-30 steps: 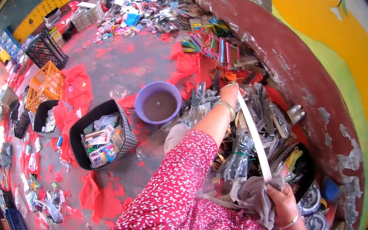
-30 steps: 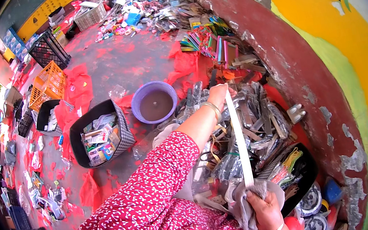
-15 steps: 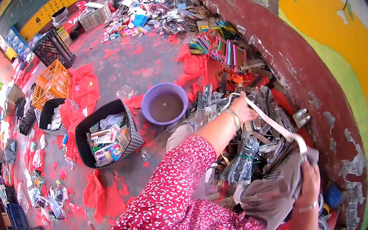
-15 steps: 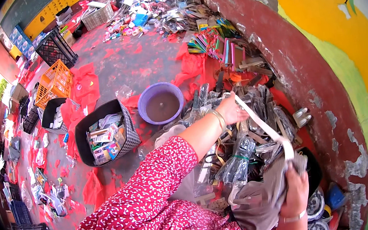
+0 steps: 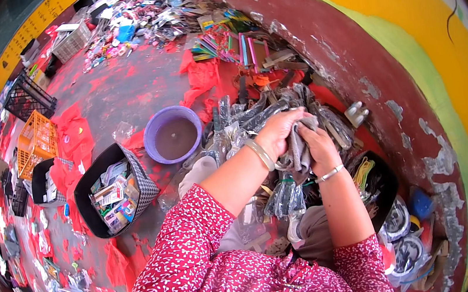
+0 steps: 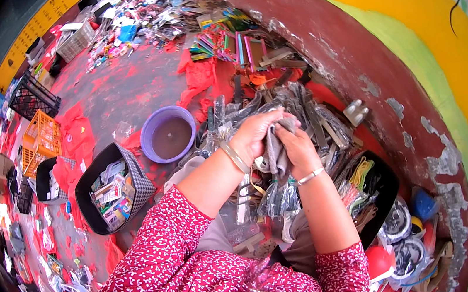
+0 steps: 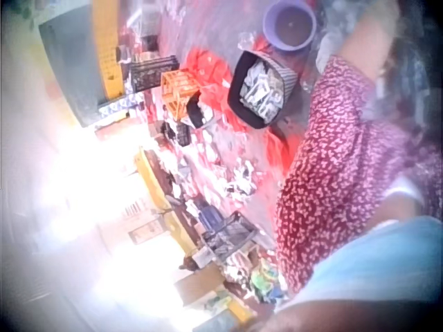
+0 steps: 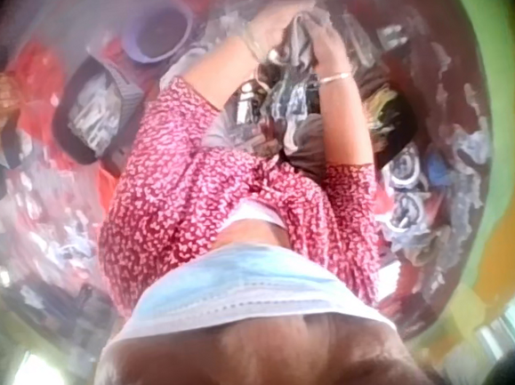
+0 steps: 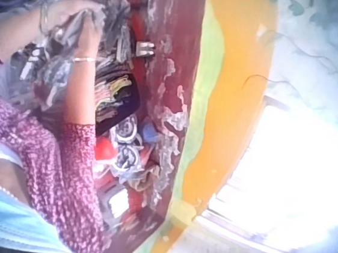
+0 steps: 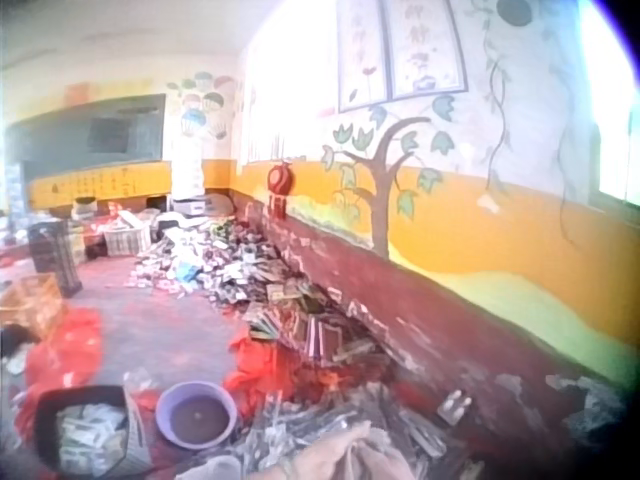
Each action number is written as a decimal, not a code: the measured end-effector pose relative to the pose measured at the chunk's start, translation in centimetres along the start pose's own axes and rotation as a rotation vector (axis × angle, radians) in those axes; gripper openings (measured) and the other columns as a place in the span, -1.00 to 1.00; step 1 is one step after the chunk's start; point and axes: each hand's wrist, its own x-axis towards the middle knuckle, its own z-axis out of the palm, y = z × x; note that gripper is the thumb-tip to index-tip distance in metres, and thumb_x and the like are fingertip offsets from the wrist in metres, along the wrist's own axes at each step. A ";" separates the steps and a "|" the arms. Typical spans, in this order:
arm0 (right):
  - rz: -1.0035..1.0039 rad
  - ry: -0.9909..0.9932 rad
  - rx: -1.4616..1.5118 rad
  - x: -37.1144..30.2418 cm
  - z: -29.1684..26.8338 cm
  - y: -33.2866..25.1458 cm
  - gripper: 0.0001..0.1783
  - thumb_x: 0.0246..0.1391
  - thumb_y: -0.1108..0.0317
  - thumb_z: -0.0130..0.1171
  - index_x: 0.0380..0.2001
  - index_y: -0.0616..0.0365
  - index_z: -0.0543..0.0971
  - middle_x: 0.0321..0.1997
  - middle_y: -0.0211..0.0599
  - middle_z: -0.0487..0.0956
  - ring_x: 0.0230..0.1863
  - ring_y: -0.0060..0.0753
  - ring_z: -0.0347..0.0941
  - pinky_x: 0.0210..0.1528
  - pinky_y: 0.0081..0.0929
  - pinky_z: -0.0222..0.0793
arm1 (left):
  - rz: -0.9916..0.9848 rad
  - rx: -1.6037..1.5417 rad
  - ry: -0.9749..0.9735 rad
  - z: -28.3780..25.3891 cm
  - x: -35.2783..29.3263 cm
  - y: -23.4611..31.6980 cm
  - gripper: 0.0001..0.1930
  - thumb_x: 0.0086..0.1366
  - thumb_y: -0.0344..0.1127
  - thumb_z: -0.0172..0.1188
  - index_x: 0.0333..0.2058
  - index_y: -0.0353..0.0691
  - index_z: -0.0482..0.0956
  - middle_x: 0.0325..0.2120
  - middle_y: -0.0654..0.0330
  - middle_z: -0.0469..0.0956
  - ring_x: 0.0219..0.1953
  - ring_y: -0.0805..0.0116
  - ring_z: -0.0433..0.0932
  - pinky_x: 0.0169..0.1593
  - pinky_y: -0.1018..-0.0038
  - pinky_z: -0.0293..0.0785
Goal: The person picks up plastic and metal straps and components, groups them, and places them into black containers by hand.
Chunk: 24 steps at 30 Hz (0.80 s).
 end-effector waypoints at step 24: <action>0.270 -0.048 -0.016 -10.0 -1.6 2.5 -0.86 0.06 0.39 0.06 -0.34 0.20 0.54 -0.46 -0.41 0.55 -0.51 -0.59 0.46 -0.43 -0.63 0.39 | 0.236 0.182 0.352 -4.6 2.9 4.2 -0.77 0.25 -0.27 -0.07 -0.38 -0.33 0.44 -0.45 0.11 0.52 -0.35 0.27 0.56 -0.32 0.47 0.38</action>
